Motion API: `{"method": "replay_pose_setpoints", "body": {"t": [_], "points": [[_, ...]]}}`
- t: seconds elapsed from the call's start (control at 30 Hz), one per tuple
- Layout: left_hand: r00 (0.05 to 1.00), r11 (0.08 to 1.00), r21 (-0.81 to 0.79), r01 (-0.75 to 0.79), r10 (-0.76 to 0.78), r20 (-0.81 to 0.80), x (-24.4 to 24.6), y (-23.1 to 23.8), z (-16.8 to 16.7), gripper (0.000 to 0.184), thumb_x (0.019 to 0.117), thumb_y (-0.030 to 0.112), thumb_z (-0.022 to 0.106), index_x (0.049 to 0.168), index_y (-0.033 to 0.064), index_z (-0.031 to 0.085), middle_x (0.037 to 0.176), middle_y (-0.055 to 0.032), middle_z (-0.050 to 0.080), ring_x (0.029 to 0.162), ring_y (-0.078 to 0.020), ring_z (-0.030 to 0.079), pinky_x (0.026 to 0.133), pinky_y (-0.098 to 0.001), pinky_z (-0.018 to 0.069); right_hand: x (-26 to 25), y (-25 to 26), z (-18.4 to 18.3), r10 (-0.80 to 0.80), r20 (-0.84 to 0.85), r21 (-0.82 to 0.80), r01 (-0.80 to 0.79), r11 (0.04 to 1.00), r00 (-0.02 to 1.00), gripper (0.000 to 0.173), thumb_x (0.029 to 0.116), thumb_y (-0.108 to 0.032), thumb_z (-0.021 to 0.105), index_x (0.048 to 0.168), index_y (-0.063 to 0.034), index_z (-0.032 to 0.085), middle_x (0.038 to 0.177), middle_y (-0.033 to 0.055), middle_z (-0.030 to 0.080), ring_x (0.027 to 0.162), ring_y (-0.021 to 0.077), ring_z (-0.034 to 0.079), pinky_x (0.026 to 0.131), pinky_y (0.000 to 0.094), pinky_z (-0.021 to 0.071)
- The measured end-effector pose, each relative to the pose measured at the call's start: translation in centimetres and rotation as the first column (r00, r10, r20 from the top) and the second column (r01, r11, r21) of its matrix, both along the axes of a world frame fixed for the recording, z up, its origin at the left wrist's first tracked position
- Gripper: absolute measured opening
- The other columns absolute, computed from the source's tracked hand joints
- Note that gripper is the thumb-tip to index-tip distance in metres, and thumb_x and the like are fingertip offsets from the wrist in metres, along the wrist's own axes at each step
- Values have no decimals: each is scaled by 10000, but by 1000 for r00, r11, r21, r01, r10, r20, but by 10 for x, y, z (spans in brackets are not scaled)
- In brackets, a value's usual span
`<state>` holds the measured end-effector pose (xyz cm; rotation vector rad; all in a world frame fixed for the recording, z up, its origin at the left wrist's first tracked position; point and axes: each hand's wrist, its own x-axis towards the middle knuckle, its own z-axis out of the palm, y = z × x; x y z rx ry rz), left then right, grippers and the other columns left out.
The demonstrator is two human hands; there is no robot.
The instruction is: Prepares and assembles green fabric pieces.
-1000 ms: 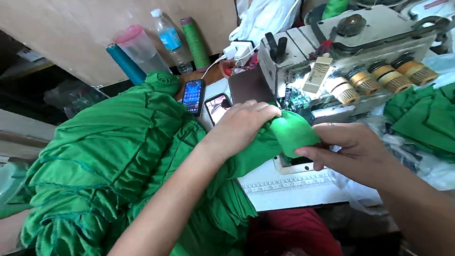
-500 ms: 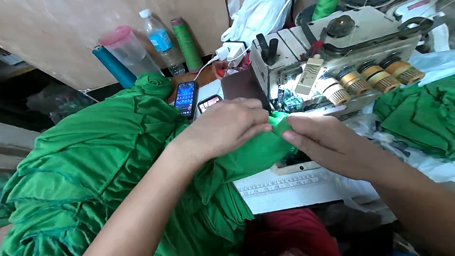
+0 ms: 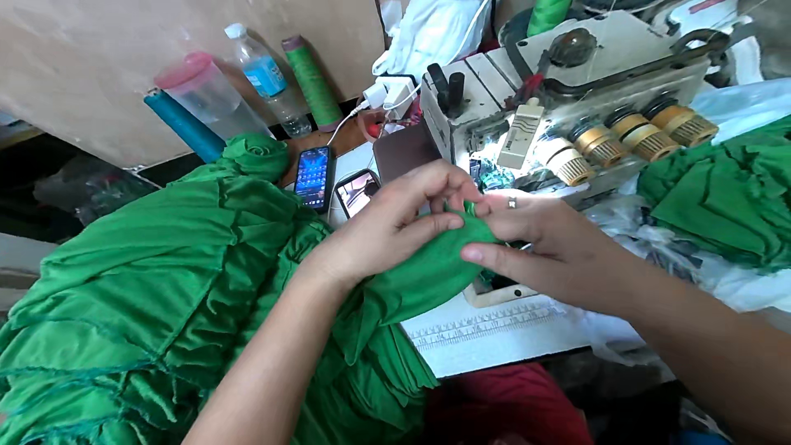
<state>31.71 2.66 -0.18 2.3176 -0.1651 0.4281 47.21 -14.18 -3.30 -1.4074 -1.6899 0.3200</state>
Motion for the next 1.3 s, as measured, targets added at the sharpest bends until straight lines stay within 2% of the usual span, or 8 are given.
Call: {"method": "replay_pose_setpoints", "body": {"t": [0.07, 0.27, 0.4, 0.57, 0.73, 0.9, 1.07, 1.3], "points": [[999, 982, 187, -19, 28, -45, 3, -7, -7, 266, 989, 95, 576, 1241, 56, 651, 979, 0, 636, 936, -95, 608, 866, -293, 528, -6, -10, -3, -9, 42, 44, 8, 999, 999, 377, 1015, -384, 585, 731, -159, 691, 804, -98, 594, 841, -31, 557, 738, 151, 445], [998, 880, 473, -33, 51, -26, 0, -11, -1, 259, 1014, 255, 510, 973, 155, 745, 1161, -8, 657, 1137, -168, 588, 927, -385, 473, -12, -35, -39, -41, -22, 137, 44, 990, 999, 378, 1064, -347, 526, 873, -92, 729, 953, -9, 752, 1220, 119, 610, 1105, 365, 405], [999, 857, 514, 22, -2, -40, 2, -12, -7, 290, 1021, 265, 481, 919, 128, 716, 1018, -1, 712, 1135, -156, 639, 1015, -410, 464, -2, -26, -63, 2, -122, 174, 19, 984, 992, 330, 1060, -312, 543, 972, -59, 735, 1012, 25, 747, 1155, 92, 643, 1060, 338, 474], [999, 806, 591, 1, -21, 27, 1, -40, 1, 295, 1011, 238, 483, 859, 130, 711, 770, 20, 653, 809, -138, 634, 727, -321, 467, 8, -21, -63, 114, -166, 210, -78, 975, 979, 297, 1057, -263, 565, 998, -16, 719, 972, 39, 718, 1032, 33, 638, 998, 239, 488], [992, 779, 618, -106, 121, 17, 3, 2, -9, 273, 1007, 273, 511, 1085, 144, 738, 1033, -11, 739, 1147, -230, 649, 990, -520, 443, 5, -17, -64, -8, -212, 200, 52, 978, 977, 213, 1014, -273, 628, 1110, -92, 685, 1013, -38, 712, 1010, -2, 647, 943, 228, 532], [995, 888, 450, -92, 102, 2, -3, 8, 2, 288, 963, 235, 601, 1220, 107, 614, 984, 32, 666, 1015, -133, 608, 1001, -468, 399, 6, -14, -55, -91, -183, 198, 128, 972, 979, 215, 982, -258, 666, 1163, -154, 617, 1055, -71, 679, 976, -16, 629, 869, 204, 533], [999, 913, 407, -11, 25, -28, -3, 12, 4, 230, 970, 244, 624, 1161, 117, 626, 1043, 38, 671, 1053, -113, 614, 1002, -437, 436, 3, -8, -46, -124, -97, 169, 140, 976, 987, 218, 965, -263, 671, 1112, -108, 713, 1159, 12, 679, 1123, 30, 622, 926, 189, 538], [996, 843, 536, -44, 79, -43, -7, 8, 8, 208, 964, 225, 599, 1105, 169, 740, 1064, 28, 724, 1142, -185, 636, 1012, -504, 430, -2, -5, -38, -216, -51, 89, 220, 971, 975, 199, 959, -268, 666, 1062, -98, 670, 1003, -26, 640, 799, -34, 580, 696, 114, 501]]}}
